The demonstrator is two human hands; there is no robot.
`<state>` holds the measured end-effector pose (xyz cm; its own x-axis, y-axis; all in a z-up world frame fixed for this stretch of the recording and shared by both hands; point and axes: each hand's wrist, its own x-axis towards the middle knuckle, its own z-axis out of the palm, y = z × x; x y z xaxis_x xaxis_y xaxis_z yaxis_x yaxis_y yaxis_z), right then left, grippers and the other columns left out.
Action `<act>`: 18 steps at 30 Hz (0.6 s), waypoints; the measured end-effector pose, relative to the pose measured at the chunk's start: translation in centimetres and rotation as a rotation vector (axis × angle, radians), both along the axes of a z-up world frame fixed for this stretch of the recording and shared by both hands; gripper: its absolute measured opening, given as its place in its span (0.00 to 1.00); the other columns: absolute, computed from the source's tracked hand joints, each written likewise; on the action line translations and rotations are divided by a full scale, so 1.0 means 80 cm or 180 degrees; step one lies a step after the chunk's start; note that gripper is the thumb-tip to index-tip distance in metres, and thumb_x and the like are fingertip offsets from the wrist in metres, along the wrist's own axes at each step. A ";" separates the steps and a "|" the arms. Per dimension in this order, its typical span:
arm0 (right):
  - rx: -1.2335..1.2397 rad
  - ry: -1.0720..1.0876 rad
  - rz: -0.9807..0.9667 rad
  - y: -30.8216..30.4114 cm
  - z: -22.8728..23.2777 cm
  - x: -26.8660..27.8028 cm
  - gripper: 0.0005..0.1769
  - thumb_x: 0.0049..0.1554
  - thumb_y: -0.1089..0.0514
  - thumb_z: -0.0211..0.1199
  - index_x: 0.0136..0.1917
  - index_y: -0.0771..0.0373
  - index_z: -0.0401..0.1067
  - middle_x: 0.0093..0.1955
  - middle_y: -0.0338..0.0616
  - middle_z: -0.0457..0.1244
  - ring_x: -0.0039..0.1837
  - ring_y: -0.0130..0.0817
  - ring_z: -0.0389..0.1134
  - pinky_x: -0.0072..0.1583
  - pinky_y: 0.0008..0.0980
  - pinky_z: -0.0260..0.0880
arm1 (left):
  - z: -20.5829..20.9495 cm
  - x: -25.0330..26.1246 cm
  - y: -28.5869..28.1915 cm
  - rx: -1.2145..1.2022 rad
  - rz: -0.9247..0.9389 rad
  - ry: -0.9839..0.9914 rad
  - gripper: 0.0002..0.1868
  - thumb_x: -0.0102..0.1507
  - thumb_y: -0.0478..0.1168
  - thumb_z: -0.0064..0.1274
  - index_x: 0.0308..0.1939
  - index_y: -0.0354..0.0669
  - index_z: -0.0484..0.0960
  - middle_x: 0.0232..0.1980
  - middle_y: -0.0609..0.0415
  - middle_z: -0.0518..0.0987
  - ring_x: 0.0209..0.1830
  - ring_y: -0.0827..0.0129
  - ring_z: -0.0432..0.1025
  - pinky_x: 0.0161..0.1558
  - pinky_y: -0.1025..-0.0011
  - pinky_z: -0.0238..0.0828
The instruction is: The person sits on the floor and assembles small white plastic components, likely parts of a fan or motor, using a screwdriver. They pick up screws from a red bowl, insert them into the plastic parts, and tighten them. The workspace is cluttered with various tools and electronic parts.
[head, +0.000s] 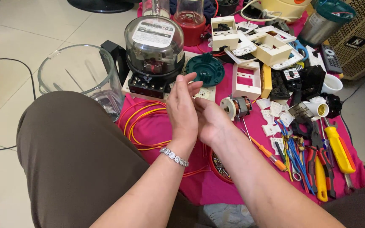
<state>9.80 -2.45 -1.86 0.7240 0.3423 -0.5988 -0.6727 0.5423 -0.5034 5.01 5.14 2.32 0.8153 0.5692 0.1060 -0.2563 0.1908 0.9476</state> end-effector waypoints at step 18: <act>0.0272 -0.0400 -0.0876 -0.051 0.059 0.059 0.32 0.67 0.45 0.40 0.76 0.65 0.58 0.72 0.52 0.51 0.78 0.51 0.54 0.77 0.52 0.57 | -0.015 0.012 0.020 -0.0557 0.0434 0.0731 0.17 0.67 0.49 0.46 0.50 0.48 0.86 0.43 0.51 0.85 0.45 0.67 0.78 0.49 0.70 0.76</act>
<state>14.53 -6.53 2.87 0.8629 0.1685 -0.4764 -0.4303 0.7393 -0.5180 5.98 6.77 1.11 0.7216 0.6682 -0.1813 -0.0738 0.3346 0.9395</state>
